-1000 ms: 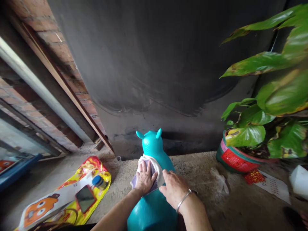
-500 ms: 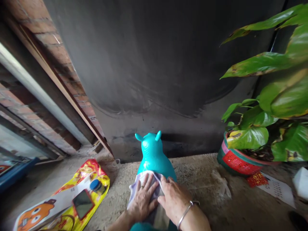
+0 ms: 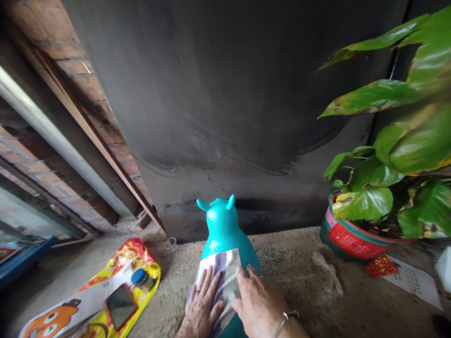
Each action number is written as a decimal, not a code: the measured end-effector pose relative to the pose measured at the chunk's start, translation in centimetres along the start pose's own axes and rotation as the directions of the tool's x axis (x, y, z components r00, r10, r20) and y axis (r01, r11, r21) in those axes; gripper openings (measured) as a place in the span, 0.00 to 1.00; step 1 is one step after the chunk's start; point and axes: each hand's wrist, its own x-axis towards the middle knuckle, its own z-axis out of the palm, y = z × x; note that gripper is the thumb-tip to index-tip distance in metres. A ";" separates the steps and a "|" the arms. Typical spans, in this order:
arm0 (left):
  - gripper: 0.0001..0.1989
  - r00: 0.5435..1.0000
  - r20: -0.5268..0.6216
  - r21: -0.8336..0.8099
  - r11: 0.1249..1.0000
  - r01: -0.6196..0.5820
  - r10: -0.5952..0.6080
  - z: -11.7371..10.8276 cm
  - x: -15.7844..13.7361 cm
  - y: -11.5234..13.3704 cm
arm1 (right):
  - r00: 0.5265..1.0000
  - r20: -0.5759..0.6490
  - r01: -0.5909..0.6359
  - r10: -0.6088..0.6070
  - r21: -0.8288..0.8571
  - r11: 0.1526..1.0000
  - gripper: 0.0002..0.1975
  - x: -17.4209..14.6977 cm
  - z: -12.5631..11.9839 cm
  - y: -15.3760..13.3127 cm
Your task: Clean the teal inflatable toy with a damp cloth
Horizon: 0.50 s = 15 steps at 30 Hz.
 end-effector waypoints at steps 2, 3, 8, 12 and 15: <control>0.32 1.000 0.005 -0.031 0.999 0.022 -0.021 -0.6 1.4 0.1 | 0.999 0.029 0.029 -0.030 0.026 0.999 0.30 -0.1 -0.1 -0.6; 0.32 0.999 0.002 -0.050 0.998 0.041 -0.041 -1.1 2.5 0.3 | 0.999 0.038 0.032 -0.033 0.029 0.999 0.30 0.0 -0.2 -0.8; 0.34 0.977 -0.069 -0.122 0.974 0.193 -0.202 -3.1 8.7 1.0 | 1.000 0.017 -0.009 0.008 0.020 1.000 0.29 0.5 -0.2 -0.4; 0.34 0.969 -0.092 -0.130 0.968 0.215 -0.227 -2.7 8.2 0.7 | 0.998 -0.001 -0.055 0.055 -0.004 0.998 0.29 0.7 -0.2 0.4; 0.33 0.982 -0.049 -0.086 0.980 0.179 -0.183 -0.5 4.4 -0.5 | 0.998 0.010 -0.063 0.064 -0.041 0.997 0.30 0.5 -0.1 0.1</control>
